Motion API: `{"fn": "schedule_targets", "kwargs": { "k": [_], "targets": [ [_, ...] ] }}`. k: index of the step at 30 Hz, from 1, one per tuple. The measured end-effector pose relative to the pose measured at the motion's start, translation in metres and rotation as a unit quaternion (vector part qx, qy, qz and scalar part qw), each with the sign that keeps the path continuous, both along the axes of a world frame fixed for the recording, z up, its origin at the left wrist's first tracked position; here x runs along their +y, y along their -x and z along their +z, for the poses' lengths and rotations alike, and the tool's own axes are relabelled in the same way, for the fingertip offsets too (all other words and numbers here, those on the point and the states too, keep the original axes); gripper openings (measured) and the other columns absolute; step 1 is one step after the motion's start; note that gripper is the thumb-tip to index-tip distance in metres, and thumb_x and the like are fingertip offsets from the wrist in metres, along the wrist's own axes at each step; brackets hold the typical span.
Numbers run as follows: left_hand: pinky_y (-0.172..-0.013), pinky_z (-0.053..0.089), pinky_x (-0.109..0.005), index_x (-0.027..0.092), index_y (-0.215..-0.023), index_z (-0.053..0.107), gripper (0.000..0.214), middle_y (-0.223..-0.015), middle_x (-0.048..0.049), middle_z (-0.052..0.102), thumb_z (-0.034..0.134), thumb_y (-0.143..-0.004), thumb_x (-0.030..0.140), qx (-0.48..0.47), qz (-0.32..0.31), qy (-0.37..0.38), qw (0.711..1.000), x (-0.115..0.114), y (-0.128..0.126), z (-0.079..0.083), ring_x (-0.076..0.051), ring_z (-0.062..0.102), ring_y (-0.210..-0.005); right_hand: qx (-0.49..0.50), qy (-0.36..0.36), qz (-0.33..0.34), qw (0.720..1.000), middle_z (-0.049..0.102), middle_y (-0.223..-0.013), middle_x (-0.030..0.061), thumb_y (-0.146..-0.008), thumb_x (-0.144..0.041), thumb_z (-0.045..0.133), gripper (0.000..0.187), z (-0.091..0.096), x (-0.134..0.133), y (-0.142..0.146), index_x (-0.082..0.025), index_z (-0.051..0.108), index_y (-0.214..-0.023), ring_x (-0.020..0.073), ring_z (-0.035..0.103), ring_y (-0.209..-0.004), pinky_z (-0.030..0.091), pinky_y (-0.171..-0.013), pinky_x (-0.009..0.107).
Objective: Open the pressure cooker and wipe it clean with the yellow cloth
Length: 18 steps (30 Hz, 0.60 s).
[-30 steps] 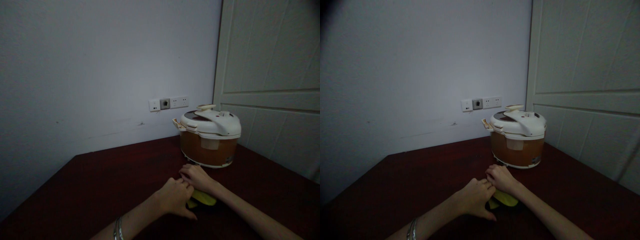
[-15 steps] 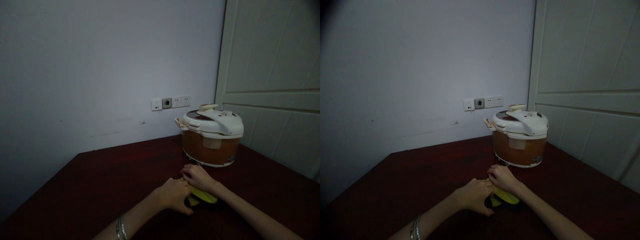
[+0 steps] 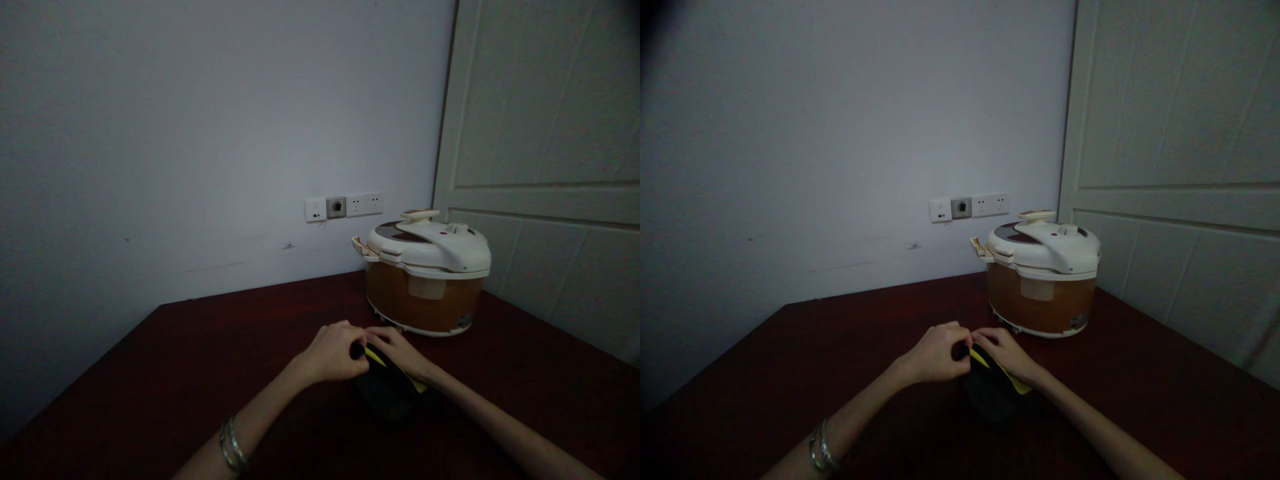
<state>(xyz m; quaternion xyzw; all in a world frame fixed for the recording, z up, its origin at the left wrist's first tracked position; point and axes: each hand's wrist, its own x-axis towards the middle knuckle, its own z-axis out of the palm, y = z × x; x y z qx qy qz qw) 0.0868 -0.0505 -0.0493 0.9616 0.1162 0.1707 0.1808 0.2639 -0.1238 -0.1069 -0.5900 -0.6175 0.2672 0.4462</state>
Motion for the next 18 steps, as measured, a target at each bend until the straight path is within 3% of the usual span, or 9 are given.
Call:
{"fn": "schedule_targets", "kwargs": {
  "k": [4, 7, 12, 18],
  "targets": [
    [-0.060, 0.039, -0.023, 0.016, -0.072, 0.056, 0.007, -0.068, 0.0007, 0.057, 0.053, -0.068, 0.019, -0.132, 0.030, 0.177, 0.975, 0.030, 0.010, 0.018, -0.012, 0.052, -0.064, 0.270, 0.015, 0.069, 0.960, 0.066, -0.110, 0.0111, -0.081, -0.062, 0.049, 0.056, -0.002, 0.001, 0.004, -0.018, 0.064, -0.113, 0.0281, 0.059, -0.104, 0.039, -0.094, 0.046],
    [-0.058, 0.038, -0.022, 0.017, -0.071, 0.052, 0.005, -0.065, 0.0024, 0.053, 0.051, -0.068, 0.021, -0.206, 0.074, 0.264, 0.939, 0.050, 0.015, 0.023, -0.011, 0.050, -0.062, 0.322, 0.019, 0.140, 0.936, 0.059, -0.121, 0.0134, -0.077, -0.060, 0.057, 0.067, -0.006, -0.004, 0.013, -0.024, 0.047, -0.132, 0.0282, 0.056, -0.109, 0.039, -0.094, 0.048],
    [-0.056, 0.036, -0.022, 0.016, -0.075, 0.056, 0.009, -0.062, 0.0036, 0.051, 0.053, -0.069, 0.022, -0.238, 0.175, 0.246, 0.923, 0.067, 0.017, 0.020, -0.011, 0.048, -0.058, 0.326, 0.020, 0.108, 0.939, 0.048, -0.134, 0.0145, -0.070, -0.057, 0.068, 0.088, -0.010, -0.007, 0.037, -0.029, 0.027, -0.142, 0.0268, 0.055, -0.112, 0.041, -0.093, 0.047],
    [-0.061, 0.038, -0.023, 0.016, -0.084, 0.057, 0.013, -0.065, 0.0033, 0.054, 0.056, -0.071, 0.020, -0.251, 0.190, 0.202, 0.927, 0.064, 0.016, 0.018, -0.012, 0.051, -0.062, 0.266, 0.034, 0.107, 0.957, 0.049, -0.134, 0.0120, -0.058, -0.037, 0.082, 0.092, 0.001, -0.007, 0.065, -0.025, 0.036, -0.136, 0.0263, 0.050, -0.120, 0.037, -0.103, 0.044]
  ]
}}
